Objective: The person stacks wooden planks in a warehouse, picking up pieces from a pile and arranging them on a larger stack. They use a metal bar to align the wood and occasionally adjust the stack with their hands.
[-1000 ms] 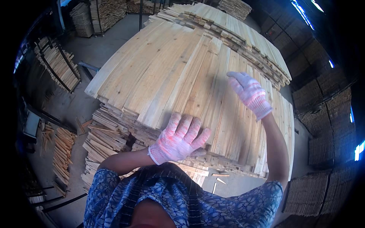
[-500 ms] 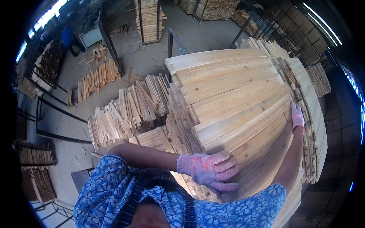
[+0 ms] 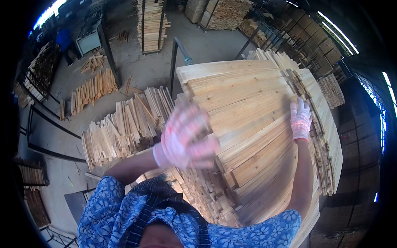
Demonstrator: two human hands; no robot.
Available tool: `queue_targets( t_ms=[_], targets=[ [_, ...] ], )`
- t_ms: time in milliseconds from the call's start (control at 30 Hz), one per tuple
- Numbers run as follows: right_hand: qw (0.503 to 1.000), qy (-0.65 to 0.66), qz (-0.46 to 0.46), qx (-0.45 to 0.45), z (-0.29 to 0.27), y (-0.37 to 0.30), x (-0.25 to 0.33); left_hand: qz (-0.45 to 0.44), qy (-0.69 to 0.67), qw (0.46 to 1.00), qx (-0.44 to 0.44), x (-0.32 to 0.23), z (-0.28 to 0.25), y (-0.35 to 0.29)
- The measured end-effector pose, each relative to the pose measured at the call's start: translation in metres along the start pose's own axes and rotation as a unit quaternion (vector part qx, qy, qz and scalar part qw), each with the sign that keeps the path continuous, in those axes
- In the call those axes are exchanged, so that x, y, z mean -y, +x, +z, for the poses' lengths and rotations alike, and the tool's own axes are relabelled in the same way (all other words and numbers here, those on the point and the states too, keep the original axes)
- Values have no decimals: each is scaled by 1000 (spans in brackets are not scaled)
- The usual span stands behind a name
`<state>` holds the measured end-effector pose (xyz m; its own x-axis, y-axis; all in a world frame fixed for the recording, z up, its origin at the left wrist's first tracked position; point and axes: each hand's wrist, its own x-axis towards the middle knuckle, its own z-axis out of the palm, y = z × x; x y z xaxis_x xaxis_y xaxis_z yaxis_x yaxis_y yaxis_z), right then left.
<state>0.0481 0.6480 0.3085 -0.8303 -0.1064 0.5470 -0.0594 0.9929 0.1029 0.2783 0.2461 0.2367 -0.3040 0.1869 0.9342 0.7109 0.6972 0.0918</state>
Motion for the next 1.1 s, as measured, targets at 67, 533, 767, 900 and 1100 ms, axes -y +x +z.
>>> queue_targets(
  t_ms=[67, 533, 767, 900, 1100],
  targets=[
    [989, 110, -93, 30, -11, -4, 35, -84, 45, 989, -109, 56, 7, 7],
    [909, 239, -296, 170, -97, 55, 298, -292, -119, 931, -184, 109, 19, -27],
    [764, 16, -569, 302, -27, 93, 570, -530, -164, 799, 234, 155, -10, -171],
    [722, -80, -619, 298, 101, 78, 699, -581, -200, 641, 460, 175, -19, -284],
    [693, 191, -527, 453, 309, -36, 773, -707, -173, 511, 457, 203, -66, -410]
  ],
)
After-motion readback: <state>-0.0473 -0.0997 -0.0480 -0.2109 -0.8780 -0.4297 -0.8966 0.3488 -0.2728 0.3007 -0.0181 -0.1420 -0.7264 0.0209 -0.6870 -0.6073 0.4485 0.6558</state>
